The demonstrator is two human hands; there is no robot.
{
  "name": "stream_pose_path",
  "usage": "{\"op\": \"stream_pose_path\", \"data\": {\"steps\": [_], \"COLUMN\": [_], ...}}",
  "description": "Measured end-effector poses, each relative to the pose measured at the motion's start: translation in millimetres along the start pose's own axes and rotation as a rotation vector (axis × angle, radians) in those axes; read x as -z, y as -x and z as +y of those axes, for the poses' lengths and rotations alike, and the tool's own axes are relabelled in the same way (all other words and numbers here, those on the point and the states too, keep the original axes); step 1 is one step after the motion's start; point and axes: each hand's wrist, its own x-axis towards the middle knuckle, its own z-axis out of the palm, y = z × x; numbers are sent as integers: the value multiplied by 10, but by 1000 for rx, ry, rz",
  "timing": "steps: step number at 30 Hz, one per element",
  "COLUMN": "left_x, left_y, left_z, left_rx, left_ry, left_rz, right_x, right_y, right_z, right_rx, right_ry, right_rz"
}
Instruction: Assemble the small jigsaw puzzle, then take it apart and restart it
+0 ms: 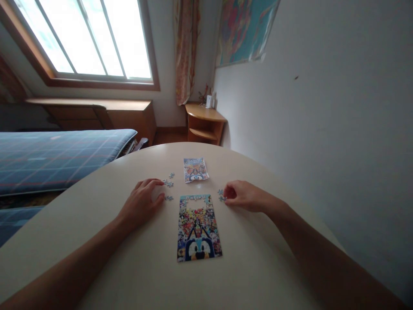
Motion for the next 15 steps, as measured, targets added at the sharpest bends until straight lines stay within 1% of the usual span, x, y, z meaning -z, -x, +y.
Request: {"op": "stream_pose_path", "data": {"steps": [7,10,12,13,15], "left_x": [-11,-14,-4,5,26], "left_y": [-5,-9,-2,8,43], "left_z": [-18,-21,9,39,132], "left_rx": [5,-3,-24,-51,-155], "left_ry": [4,2,4,6,13], "left_rz": [-15,-12,11,25,43], "right_x": [-25,-29,-57,-85,-173], "right_y": [-16,-18,-20,-21,-20], "right_z": [2,-40,-110,-157,-265], "right_rx": [26,34,64,90,167], "right_ry": [-24,-89,-146,-170,-219], "right_rz": [-32,-51,-13,29,122]}}
